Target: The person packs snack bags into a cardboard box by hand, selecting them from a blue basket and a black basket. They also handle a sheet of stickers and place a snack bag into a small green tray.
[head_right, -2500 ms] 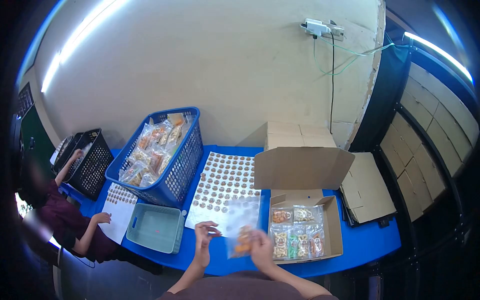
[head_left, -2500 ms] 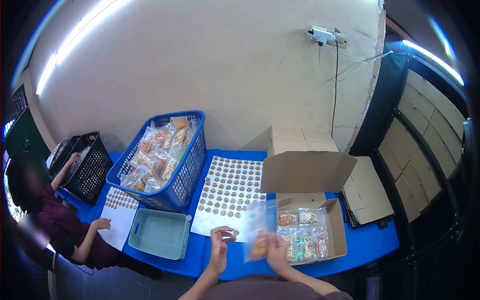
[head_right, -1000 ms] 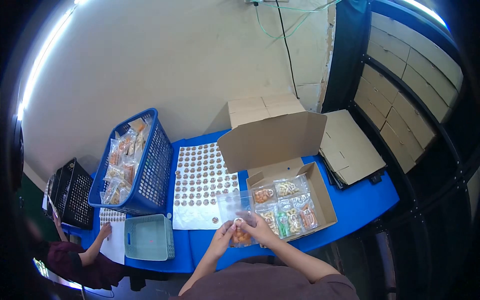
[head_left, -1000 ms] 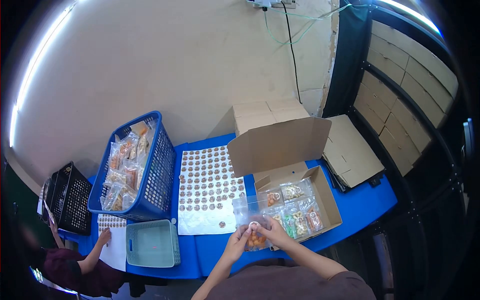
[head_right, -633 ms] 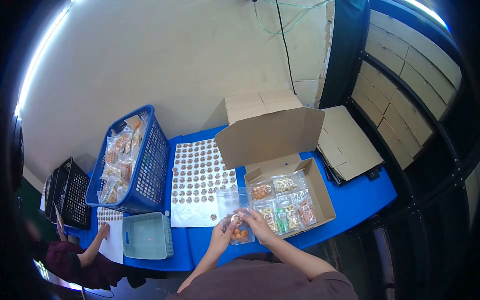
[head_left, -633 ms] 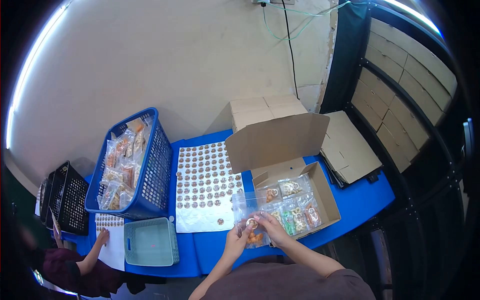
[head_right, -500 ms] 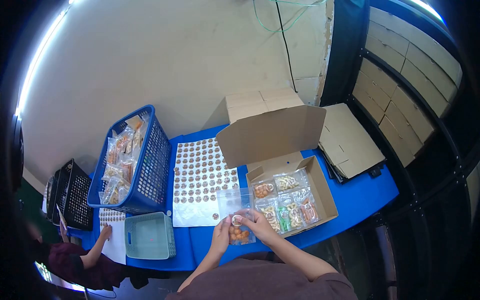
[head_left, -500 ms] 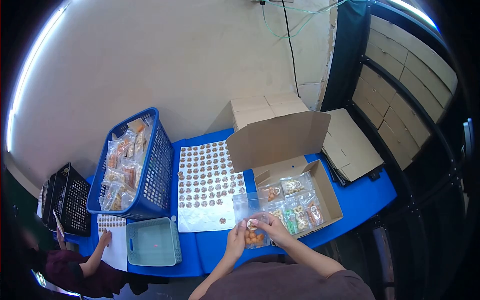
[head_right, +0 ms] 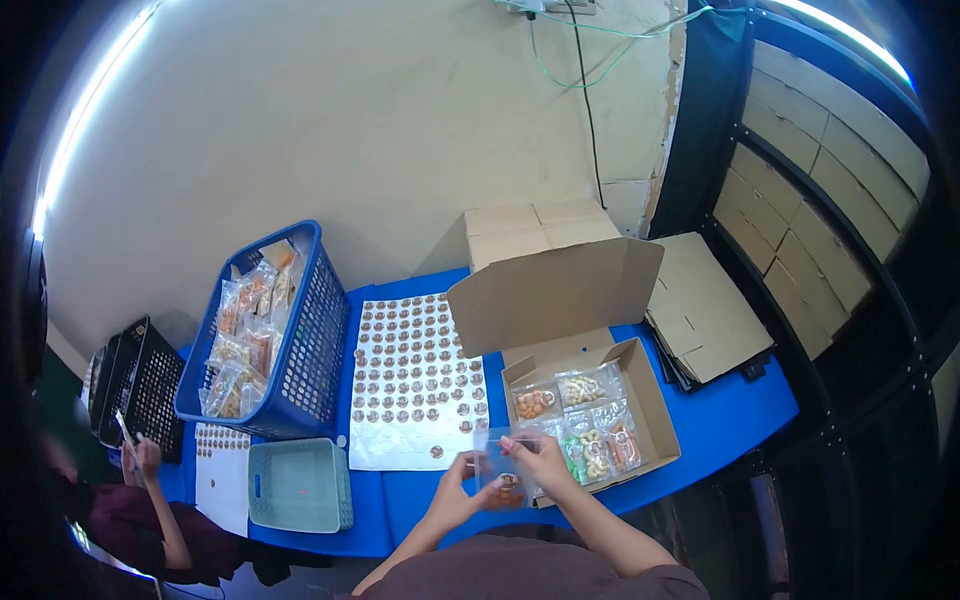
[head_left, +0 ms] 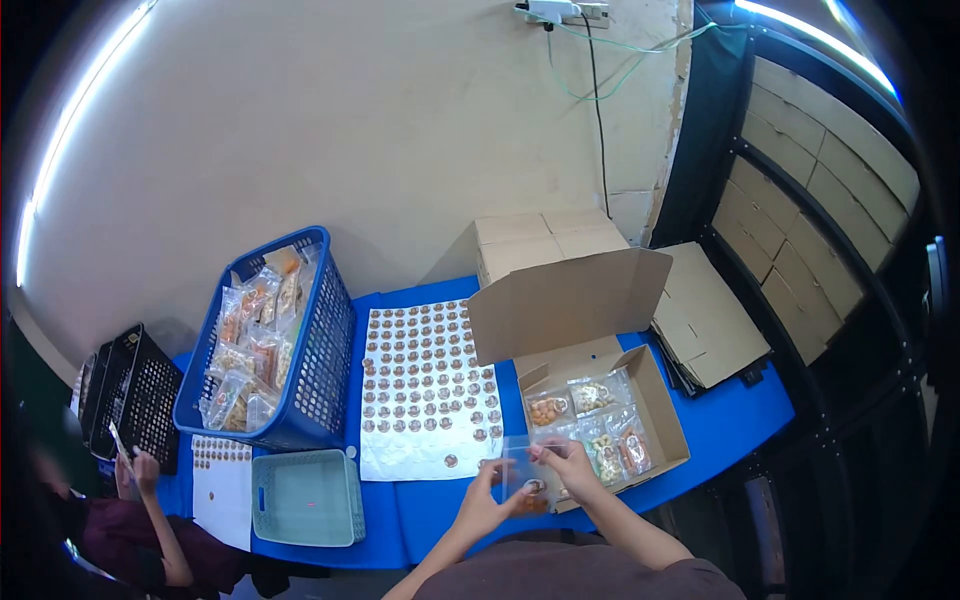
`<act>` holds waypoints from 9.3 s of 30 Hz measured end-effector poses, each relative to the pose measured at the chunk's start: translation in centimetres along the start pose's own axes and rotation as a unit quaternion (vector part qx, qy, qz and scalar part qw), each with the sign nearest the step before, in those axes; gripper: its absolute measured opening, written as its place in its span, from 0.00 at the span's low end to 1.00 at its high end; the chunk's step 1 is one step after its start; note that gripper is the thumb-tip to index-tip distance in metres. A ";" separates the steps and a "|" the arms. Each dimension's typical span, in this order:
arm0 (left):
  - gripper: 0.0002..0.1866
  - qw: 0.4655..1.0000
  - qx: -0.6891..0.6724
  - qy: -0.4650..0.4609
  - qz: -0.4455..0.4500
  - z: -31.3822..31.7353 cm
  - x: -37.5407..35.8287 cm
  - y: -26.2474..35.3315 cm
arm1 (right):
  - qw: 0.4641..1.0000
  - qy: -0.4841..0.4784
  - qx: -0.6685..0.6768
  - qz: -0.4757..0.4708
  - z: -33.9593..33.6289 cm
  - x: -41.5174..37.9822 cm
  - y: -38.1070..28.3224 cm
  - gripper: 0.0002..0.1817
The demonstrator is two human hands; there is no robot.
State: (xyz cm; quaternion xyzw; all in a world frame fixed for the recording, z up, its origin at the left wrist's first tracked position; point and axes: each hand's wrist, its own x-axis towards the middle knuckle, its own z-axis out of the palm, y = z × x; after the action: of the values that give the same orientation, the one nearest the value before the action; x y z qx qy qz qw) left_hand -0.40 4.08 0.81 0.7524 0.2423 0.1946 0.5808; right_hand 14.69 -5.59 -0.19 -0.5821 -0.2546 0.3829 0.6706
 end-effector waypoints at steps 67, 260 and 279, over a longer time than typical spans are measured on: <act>0.14 0.980 -0.195 0.049 -0.005 -2.1 -2.1 0.0 | 0.965 0.023 -0.177 -0.191 5.3 -0.6 -1.5 0.22; 0.25 0.986 -0.161 0.020 -0.032 2.0 -3.2 0.9 | 0.951 -0.014 -0.230 -0.204 1.2 -2.6 -2.1 0.17; 0.20 0.973 -0.214 0.061 -0.057 3.0 -2.6 -1.3 | 0.987 -0.114 0.106 0.035 -0.4 -1.7 -2.3 0.22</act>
State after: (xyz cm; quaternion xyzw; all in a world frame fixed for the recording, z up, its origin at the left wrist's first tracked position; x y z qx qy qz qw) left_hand -0.92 0.49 -1.24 0.5823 0.2727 0.2541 0.7225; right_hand 14.50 -7.26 2.14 -0.4691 -0.2670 0.4947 0.6812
